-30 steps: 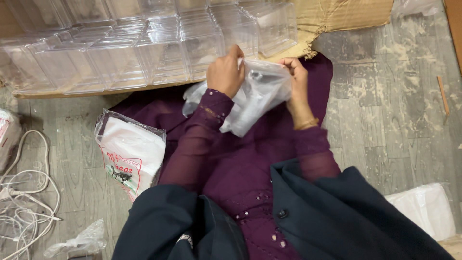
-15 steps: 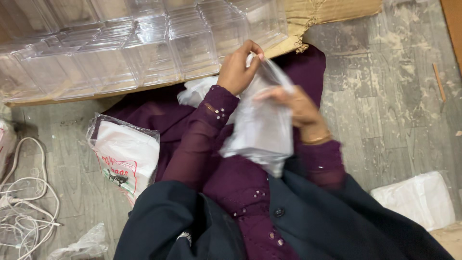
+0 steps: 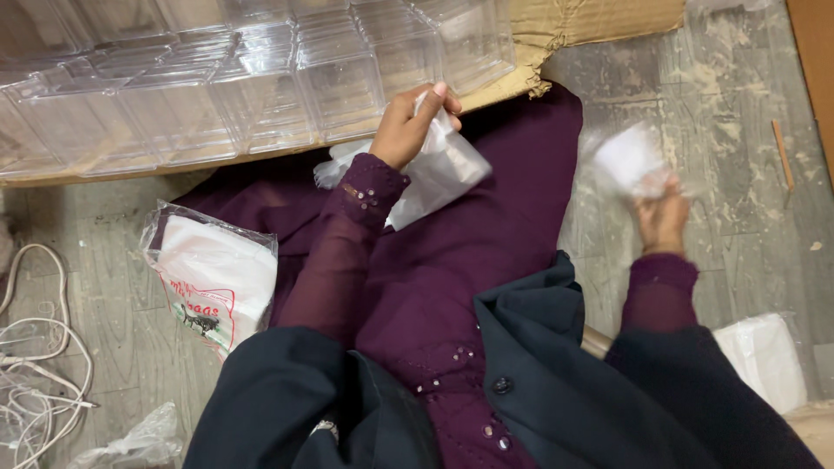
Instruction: The person sits on the floor in front of a cardboard box of clear plastic boxes. They open a plastic bag, place a plastic box inside it, seal the bag, and set the bagged box aside, repeating this for successive boxes.
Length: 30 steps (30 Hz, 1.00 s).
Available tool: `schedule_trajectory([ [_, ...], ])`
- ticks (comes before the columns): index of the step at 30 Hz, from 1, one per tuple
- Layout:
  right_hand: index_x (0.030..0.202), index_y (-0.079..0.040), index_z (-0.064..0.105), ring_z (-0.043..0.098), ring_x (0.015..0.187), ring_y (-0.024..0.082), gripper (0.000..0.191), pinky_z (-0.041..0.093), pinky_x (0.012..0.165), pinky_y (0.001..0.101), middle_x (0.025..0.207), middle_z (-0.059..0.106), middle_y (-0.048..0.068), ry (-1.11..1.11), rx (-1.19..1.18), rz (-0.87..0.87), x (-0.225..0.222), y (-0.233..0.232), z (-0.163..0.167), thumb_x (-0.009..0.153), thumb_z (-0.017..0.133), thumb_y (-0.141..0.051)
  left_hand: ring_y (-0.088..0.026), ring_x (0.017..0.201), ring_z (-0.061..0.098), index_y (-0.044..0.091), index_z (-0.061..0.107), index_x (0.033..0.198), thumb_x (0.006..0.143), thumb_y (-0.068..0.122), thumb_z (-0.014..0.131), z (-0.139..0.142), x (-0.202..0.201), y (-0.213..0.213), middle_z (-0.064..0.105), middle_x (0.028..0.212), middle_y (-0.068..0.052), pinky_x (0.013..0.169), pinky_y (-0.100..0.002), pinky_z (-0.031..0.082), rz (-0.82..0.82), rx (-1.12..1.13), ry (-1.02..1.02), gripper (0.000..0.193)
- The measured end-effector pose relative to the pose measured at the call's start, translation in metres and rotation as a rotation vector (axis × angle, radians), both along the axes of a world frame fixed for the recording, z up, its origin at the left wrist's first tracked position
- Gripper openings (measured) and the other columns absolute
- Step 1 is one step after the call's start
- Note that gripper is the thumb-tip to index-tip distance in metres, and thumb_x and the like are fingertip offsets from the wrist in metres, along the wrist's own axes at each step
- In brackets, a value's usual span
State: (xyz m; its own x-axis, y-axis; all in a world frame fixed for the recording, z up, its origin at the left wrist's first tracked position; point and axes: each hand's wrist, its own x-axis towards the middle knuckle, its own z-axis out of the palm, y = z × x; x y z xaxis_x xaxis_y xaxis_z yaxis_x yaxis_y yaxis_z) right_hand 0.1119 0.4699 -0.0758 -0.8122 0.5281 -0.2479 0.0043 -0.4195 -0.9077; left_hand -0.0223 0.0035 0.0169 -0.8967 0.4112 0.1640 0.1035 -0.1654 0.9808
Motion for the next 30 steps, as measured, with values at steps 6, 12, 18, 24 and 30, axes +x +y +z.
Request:
schedule_trajectory([
  [6,0.143,-0.006,0.053,0.055,0.137,0.032,0.05,0.048,0.115,0.0462,0.146,0.058,0.02,0.185,0.201,0.189,-0.052,-0.075,0.073,0.105,0.065,-0.036,-0.013,0.075,0.07,0.001,0.071,0.097,0.109,0.044,0.044,0.01,0.004,-0.007,0.074,0.081,-0.007,0.073,-0.027,0.055,0.043,0.046,-0.052,0.052],
  [12,0.13,-0.012,0.058,0.061,0.117,0.011,0.039,0.05,0.103,0.0274,0.127,0.064,0.003,0.286,0.188,0.79,-0.036,-0.276,0.131,0.095,0.073,-0.02,-0.013,0.078,0.069,-0.001,0.072,0.096,0.11,0.048,0.042,0.037,0.016,-0.012,0.074,0.083,-0.008,0.076,-0.027,0.054,0.092,0.067,-0.034,0.059],
  [18,0.107,0.0,0.071,0.062,0.097,0.008,0.017,0.051,0.09,0.0235,0.102,0.07,0.002,0.261,0.178,0.655,-0.044,-0.307,0.14,0.094,0.081,-0.004,-0.012,0.106,0.07,0.003,0.065,0.116,0.094,0.024,0.07,0.059,0.032,-0.048,0.073,0.111,-0.009,0.095,-0.028,0.055,-0.057,0.119,-0.047,0.03],
  [24,0.106,0.001,0.075,0.065,0.09,0.007,0.016,0.052,0.086,0.0225,0.099,0.074,0.004,0.187,0.269,0.616,-0.05,-0.295,0.143,0.092,0.079,-0.004,-0.015,0.103,0.071,0.001,0.068,0.097,0.096,0.012,0.078,0.051,0.031,-0.039,0.077,0.115,-0.014,0.095,-0.031,0.057,0.107,0.181,-0.041,0.015],
  [30,0.108,0.002,0.074,0.068,0.088,0.007,0.016,0.054,0.084,0.0216,0.101,0.076,0.005,0.23,0.294,0.579,-0.052,-0.297,0.166,0.095,0.077,-0.006,-0.012,0.098,0.068,0.003,0.068,0.1,0.097,0.015,0.079,0.057,0.032,-0.047,0.072,0.102,-0.008,0.091,-0.027,0.054,0.117,0.03,0.182,0.017],
])
